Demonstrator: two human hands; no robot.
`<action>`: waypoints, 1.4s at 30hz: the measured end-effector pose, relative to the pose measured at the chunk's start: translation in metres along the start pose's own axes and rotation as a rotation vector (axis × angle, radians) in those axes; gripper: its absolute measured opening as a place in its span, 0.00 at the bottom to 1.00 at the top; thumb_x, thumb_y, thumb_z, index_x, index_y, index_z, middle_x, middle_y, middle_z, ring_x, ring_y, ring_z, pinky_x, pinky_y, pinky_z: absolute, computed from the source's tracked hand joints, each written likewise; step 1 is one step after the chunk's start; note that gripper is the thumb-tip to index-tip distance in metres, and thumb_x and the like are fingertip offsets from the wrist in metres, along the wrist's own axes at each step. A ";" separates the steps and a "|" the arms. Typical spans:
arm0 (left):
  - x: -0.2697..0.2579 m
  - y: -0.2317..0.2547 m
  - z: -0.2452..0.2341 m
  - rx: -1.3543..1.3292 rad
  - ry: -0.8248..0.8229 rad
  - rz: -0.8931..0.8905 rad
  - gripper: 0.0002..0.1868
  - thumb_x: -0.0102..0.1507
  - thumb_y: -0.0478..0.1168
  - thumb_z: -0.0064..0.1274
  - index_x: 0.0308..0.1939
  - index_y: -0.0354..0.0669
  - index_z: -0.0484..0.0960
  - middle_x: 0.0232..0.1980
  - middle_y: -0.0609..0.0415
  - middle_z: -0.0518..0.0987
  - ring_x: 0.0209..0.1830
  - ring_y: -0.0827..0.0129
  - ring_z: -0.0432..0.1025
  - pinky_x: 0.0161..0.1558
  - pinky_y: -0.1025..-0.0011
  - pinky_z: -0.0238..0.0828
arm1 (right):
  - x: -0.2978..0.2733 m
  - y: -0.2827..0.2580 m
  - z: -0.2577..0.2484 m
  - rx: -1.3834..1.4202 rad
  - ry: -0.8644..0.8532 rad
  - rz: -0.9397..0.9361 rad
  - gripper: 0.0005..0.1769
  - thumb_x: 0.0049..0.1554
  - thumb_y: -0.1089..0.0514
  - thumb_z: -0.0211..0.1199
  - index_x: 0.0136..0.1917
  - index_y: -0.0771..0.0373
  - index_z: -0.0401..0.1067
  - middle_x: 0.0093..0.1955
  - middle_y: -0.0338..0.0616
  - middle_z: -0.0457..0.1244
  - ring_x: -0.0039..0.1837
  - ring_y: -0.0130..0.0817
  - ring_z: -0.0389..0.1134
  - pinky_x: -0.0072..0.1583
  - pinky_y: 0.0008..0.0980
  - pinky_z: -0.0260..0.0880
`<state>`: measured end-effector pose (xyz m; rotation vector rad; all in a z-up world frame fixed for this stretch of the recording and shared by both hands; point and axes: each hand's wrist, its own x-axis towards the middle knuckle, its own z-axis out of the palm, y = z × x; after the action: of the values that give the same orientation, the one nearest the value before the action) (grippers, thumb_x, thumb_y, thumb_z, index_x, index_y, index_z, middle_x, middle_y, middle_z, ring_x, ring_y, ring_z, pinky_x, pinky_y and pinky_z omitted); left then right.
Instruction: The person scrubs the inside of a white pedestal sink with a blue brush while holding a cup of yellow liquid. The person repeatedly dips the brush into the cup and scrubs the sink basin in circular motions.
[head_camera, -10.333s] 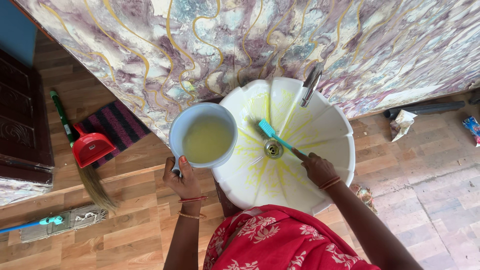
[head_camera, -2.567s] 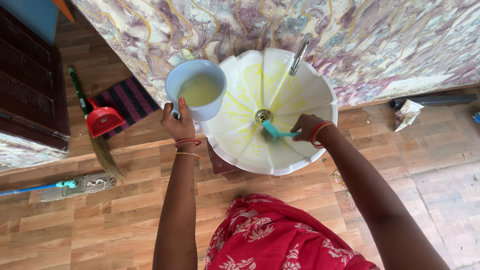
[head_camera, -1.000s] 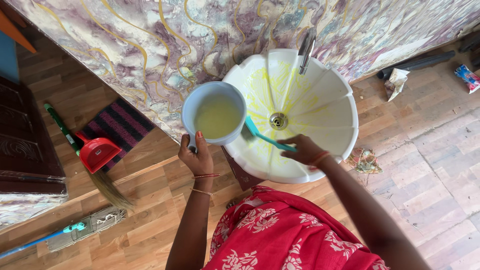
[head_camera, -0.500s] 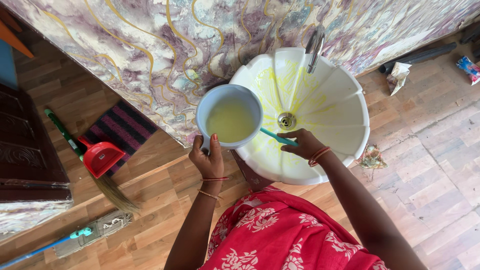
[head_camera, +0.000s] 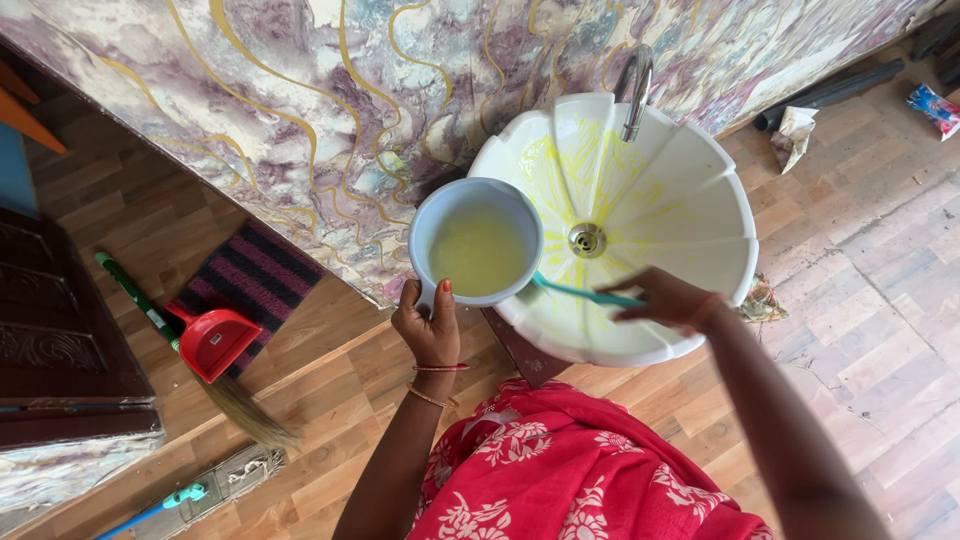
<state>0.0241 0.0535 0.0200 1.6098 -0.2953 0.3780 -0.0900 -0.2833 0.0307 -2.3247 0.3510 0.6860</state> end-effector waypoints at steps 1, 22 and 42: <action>0.000 -0.001 -0.001 0.006 -0.006 0.006 0.18 0.68 0.46 0.58 0.32 0.36 0.72 0.24 0.60 0.73 0.19 0.82 0.60 0.22 0.78 0.52 | 0.017 -0.010 0.007 0.037 0.037 -0.009 0.34 0.52 0.47 0.74 0.72 0.36 0.72 0.42 0.50 0.75 0.41 0.29 0.61 0.50 0.39 0.67; 0.002 -0.009 -0.008 -0.025 -0.040 0.034 0.21 0.69 0.47 0.58 0.31 0.37 0.69 0.24 0.61 0.70 0.20 0.82 0.57 0.23 0.77 0.51 | 0.055 -0.001 0.043 0.017 0.397 -0.072 0.24 0.57 0.46 0.68 0.67 0.44 0.76 0.47 0.57 0.72 0.47 0.45 0.75 0.56 0.40 0.72; -0.003 -0.016 -0.007 -0.028 0.026 -0.017 0.21 0.70 0.47 0.54 0.30 0.37 0.67 0.23 0.62 0.66 0.21 0.83 0.55 0.24 0.77 0.47 | 0.043 0.001 0.026 -0.109 0.451 -0.026 0.27 0.52 0.51 0.71 0.66 0.47 0.76 0.45 0.56 0.72 0.48 0.51 0.74 0.55 0.44 0.73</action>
<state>0.0278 0.0612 0.0050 1.5783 -0.2654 0.3802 -0.0650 -0.2693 -0.0099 -2.5732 0.4916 0.1626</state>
